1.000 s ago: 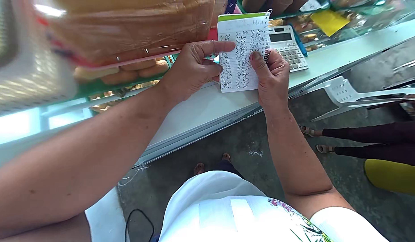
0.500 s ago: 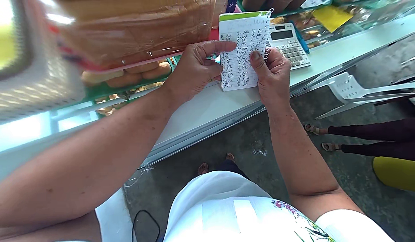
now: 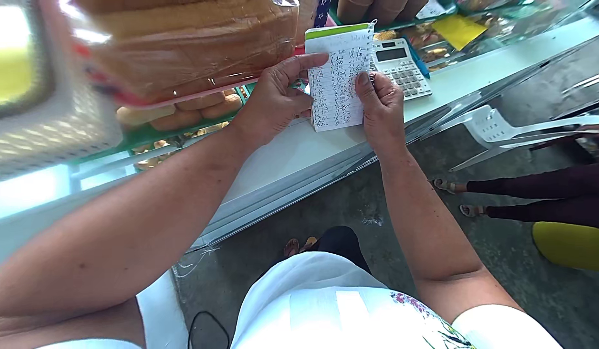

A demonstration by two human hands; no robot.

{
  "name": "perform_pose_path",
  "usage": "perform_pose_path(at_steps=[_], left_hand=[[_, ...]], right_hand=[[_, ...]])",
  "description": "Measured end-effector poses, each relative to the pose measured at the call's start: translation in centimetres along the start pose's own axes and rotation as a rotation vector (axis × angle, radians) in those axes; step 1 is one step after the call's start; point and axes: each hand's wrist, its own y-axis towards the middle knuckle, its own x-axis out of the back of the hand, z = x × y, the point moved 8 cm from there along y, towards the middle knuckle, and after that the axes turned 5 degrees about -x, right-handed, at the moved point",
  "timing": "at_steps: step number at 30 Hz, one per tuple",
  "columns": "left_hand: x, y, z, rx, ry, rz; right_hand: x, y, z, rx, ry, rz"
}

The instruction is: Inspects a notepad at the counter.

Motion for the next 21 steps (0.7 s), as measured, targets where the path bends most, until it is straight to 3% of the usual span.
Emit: perform_pose_path(at_steps=[7,21], left_hand=[[0.25,0.00,-0.02,-0.010,-0.022,-0.009],[0.33,0.11,0.35,0.005,-0.012,0.011]], right_hand=[[0.14,-0.04,-0.08,-0.022,0.074,0.031],[0.16,-0.08,-0.10,0.000,-0.024,0.053]])
